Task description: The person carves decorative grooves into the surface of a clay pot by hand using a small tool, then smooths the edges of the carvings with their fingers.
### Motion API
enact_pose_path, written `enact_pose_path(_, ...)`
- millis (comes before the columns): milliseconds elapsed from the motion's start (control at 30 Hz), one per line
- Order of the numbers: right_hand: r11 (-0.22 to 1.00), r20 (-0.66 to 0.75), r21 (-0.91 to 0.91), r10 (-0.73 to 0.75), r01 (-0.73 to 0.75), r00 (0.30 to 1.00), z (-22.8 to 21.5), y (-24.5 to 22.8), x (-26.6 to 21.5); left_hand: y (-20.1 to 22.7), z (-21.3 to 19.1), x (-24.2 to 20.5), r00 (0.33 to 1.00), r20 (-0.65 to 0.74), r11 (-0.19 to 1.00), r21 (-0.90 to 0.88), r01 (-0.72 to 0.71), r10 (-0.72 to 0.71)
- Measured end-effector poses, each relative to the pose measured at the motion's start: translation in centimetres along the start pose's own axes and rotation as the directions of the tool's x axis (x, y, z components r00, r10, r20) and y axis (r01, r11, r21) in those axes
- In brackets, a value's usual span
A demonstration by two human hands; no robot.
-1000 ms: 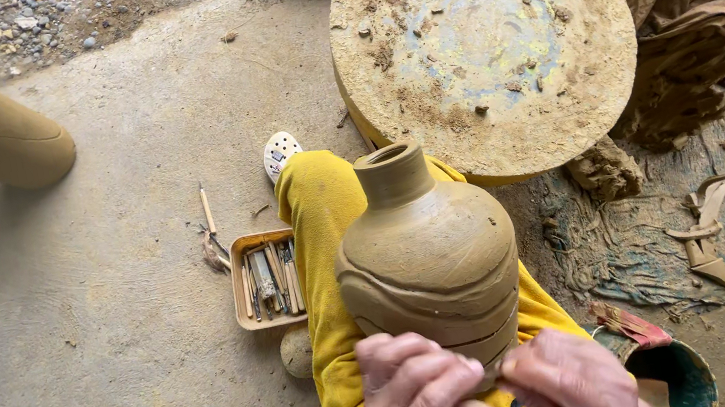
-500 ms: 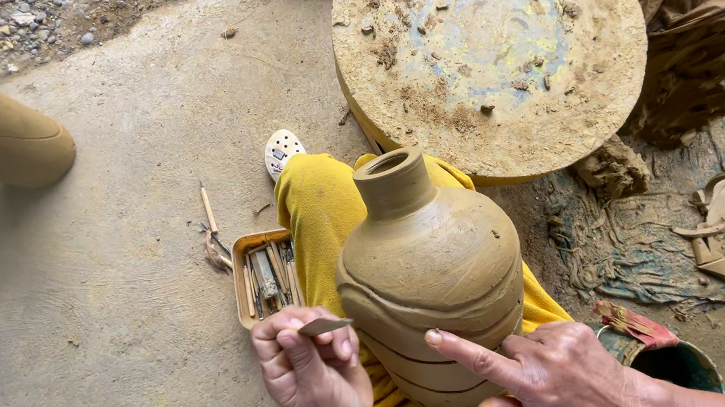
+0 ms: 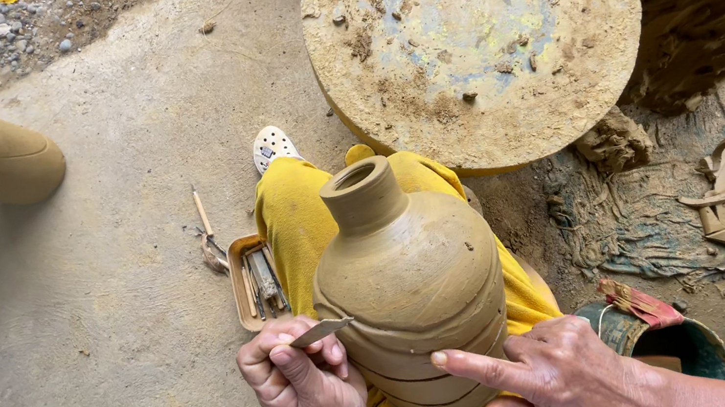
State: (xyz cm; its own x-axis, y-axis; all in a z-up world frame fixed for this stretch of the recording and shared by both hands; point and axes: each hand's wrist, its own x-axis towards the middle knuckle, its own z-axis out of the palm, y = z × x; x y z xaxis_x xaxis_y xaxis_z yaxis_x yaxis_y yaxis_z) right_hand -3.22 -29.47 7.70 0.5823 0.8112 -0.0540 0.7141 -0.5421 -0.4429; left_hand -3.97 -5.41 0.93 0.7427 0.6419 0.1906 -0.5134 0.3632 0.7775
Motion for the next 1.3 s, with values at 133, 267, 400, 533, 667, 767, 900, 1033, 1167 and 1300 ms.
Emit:
enact_pose_path(133, 0.999, -0.021, 0.013, -0.03, 0.031, 0.999, 0.0, 0.6, -0.3, 0.1, -0.1, -0.2, 1.0, 0.0, 1.0, 0.011, 0.019, -0.019)
enact_pose_path(267, 0.999, -0.018, 0.037, -0.037, 0.037, 0.999, -0.1, 1.2, -0.6, 0.2, -0.2, -0.2, 0.999, 0.005, 0.999, 0.015, 0.032, -0.032)
enact_pose_path(400, 0.996, -0.074, 0.042, -0.072, 0.076, 0.995, -0.3, 2.4, -0.9, 0.1, -0.3, -0.3, 0.999, -0.021, 0.999, 0.034, 0.032, -0.031)
enact_pose_path(533, 0.978, -0.154, 0.076, -0.179, 0.193, 0.972, -1.4, 3.8, -0.9, 0.4, -0.4, 0.0, 0.998, 0.018, 0.998, -0.012, 0.056, -0.056)
enact_pose_path(667, 0.985, -0.548, 0.104, -0.058, 0.137, 0.834, -2.2, 2.9, -1.2, 0.9, -0.9, -1.4, 0.993, 0.093, 0.996, -0.049, -0.075, 0.079)
enact_pose_path(767, 0.999, -0.734, -0.029, 0.001, -0.033, 0.679, -0.9, 0.3, -0.4, 1.5, -1.5, -3.3, 0.973, 0.144, 0.983, 0.022, -0.183, 0.178)
enact_pose_path(900, 1.0, -0.786, -0.002, -0.008, 0.011, 0.618, -0.2, -1.9, 1.0, 1.5, -2.2, -3.1, 0.978, 0.158, 0.988, 0.038, -0.147, 0.139)
enact_pose_path(1033, 0.962, -0.77, 0.084, -0.103, 0.26, 0.63, -0.1, -2.9, 0.7, 3.0, -1.6, -3.6, 0.893, 0.387, 0.936, 0.161, -0.313, 0.232)
enact_pose_path(1167, 0.918, -0.519, 0.104, -0.279, 0.383, 0.808, 0.7, -2.1, -1.1, 3.5, -0.6, -4.3, 0.638, 0.7, 0.784, 0.181, -0.594, 0.321)
enact_pose_path(1300, 0.603, -0.41, 0.764, 0.182, 0.228, 0.894, 3.2, -2.8, -2.8, 2.1, -0.2, -4.2, 0.557, 0.76, 0.892, -0.068, -0.446, 0.336)
